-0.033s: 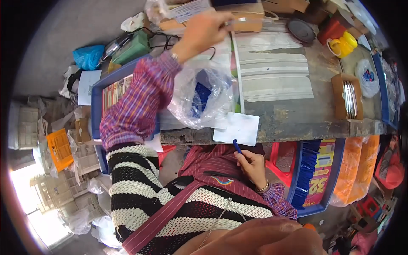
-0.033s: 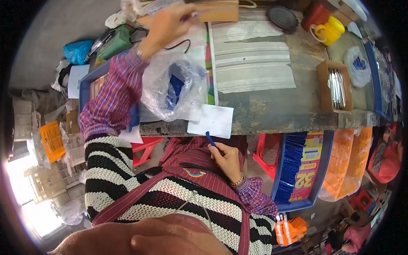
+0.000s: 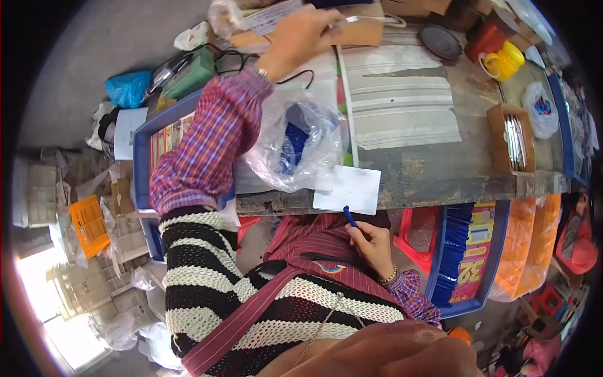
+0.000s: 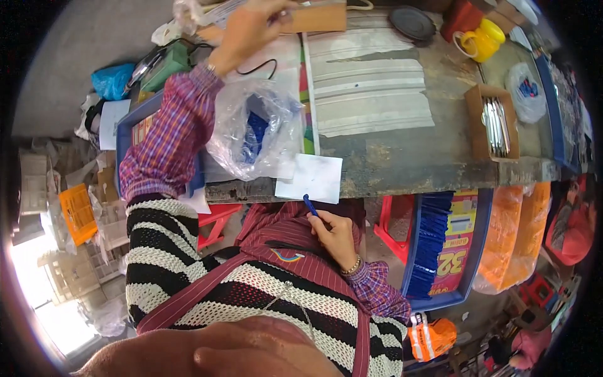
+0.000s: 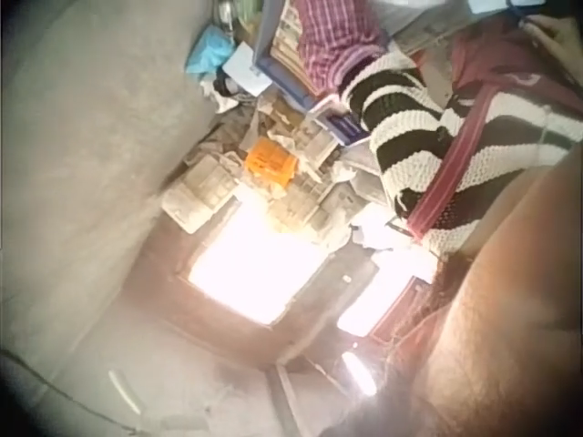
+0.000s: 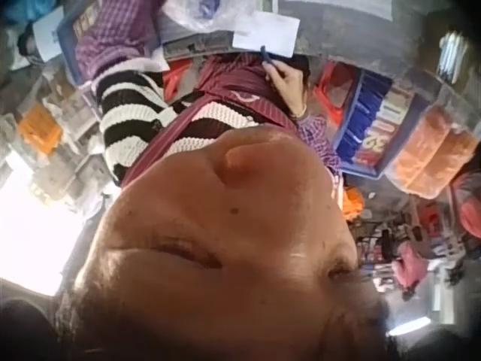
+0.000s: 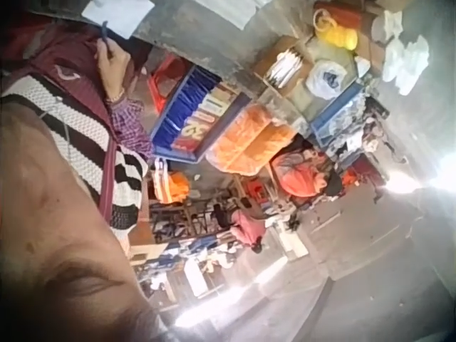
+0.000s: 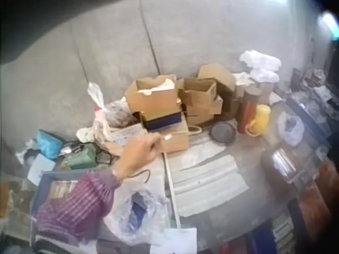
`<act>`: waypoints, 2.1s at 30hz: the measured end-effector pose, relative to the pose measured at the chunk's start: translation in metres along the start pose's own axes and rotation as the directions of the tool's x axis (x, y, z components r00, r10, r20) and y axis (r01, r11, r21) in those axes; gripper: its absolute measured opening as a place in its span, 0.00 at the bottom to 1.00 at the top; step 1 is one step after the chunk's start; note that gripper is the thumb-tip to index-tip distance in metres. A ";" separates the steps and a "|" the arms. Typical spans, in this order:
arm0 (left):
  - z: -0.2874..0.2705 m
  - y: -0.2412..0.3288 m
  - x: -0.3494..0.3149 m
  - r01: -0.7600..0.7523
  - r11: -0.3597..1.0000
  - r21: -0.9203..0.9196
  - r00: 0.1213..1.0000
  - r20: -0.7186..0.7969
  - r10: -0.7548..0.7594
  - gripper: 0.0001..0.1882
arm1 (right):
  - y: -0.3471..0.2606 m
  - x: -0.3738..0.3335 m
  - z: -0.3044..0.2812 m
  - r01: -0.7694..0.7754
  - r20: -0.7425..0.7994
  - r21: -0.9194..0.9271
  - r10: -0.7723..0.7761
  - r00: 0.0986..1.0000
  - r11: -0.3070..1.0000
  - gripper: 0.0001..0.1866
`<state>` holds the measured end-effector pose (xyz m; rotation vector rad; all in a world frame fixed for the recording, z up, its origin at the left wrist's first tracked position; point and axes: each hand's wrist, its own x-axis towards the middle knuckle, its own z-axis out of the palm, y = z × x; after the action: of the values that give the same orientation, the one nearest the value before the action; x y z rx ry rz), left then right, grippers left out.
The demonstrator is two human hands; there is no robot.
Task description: Sorting and inspecting small blue plastic pen components at a workbench.
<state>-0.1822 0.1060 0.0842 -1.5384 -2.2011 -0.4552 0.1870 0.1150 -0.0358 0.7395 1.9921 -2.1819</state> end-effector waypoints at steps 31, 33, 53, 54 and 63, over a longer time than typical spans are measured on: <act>0.121 -0.007 -0.007 0.103 0.963 -0.249 0.904 0.427 0.013 0.08 | 0.022 0.004 -0.016 0.023 -0.007 -0.026 -0.024 1.000 0.999 0.10; 0.118 -0.003 -0.009 0.164 0.970 -0.177 0.896 0.439 -0.072 0.06 | 0.034 0.006 -0.013 0.114 -0.012 -0.025 -0.114 0.993 0.993 0.10; 0.039 0.009 0.067 -0.023 0.967 0.255 1.000 -0.012 0.027 0.08 | 0.020 0.001 -0.012 0.006 0.004 0.033 -0.006 1.000 0.999 0.10; 0.045 0.003 0.066 -0.026 0.968 0.250 1.000 -0.008 0.029 0.08 | 0.021 0.000 -0.012 0.016 -0.001 0.038 -0.016 1.000 0.999 0.10; 0.078 0.002 0.036 -0.089 0.966 -0.243 0.970 0.200 0.140 0.06 | 0.023 -0.001 -0.013 0.069 0.065 -0.050 -0.066 0.996 0.996 0.09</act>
<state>-0.2028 0.1736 0.0352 -1.9103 -2.2657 -0.5492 0.2004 0.1240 -0.0573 0.5972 2.0626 -2.1516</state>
